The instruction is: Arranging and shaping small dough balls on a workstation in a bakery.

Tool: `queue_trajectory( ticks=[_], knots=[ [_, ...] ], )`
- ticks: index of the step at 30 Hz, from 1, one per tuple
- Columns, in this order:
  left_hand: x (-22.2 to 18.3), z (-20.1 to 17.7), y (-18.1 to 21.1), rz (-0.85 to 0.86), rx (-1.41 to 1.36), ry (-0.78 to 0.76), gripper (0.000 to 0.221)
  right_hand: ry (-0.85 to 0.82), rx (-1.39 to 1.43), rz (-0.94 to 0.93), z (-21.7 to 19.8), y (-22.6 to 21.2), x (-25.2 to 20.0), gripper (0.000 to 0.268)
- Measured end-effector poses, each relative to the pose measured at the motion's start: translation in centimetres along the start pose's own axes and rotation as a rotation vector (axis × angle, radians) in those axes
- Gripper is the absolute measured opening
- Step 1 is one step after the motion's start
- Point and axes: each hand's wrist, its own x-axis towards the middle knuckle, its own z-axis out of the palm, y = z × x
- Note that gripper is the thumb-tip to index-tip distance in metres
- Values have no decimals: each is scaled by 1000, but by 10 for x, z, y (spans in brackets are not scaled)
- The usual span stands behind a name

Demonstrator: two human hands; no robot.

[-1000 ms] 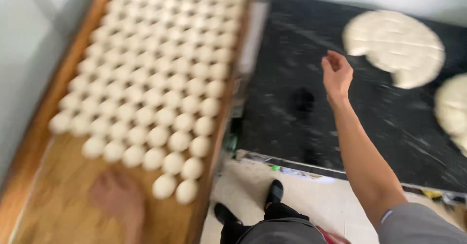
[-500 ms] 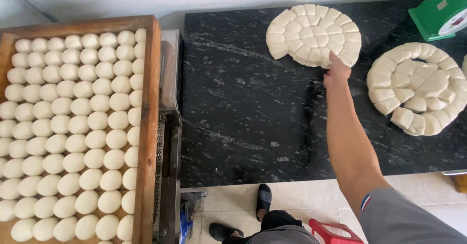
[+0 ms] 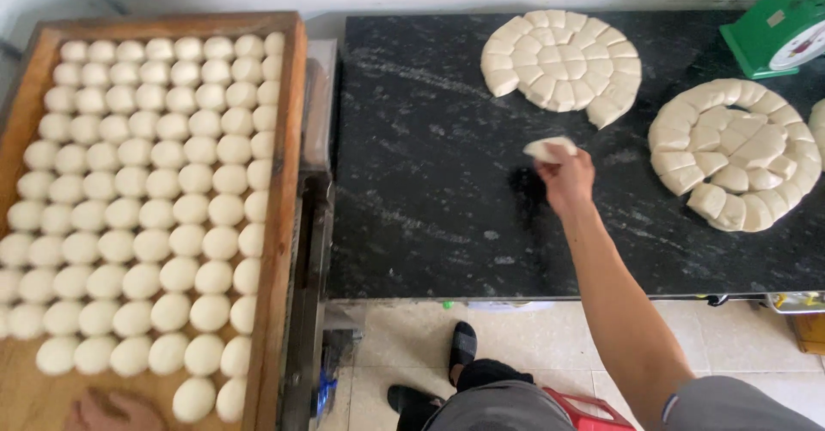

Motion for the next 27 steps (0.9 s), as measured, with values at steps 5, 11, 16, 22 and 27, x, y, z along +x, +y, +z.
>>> queue_trajectory(
  ticks=[5,11,16,22,27],
  knots=[
    [-6,-43,58,134,29,347,23,-500,-776,-314,68,6,-143,38],
    [-10,-76,91,4,-55,262,34,-806,-1494,-1014,78,64,-175,29],
    [-5,-91,99,-59,-107,211,39,-583,-1377,-1158,136,104,-144,36],
    [-11,-108,108,-92,-228,170,47,-767,-1330,-1171,94,115,-185,35],
    [-28,-127,110,-110,-279,45,52,-990,-1376,-1218,69,73,-157,27]
  ],
)
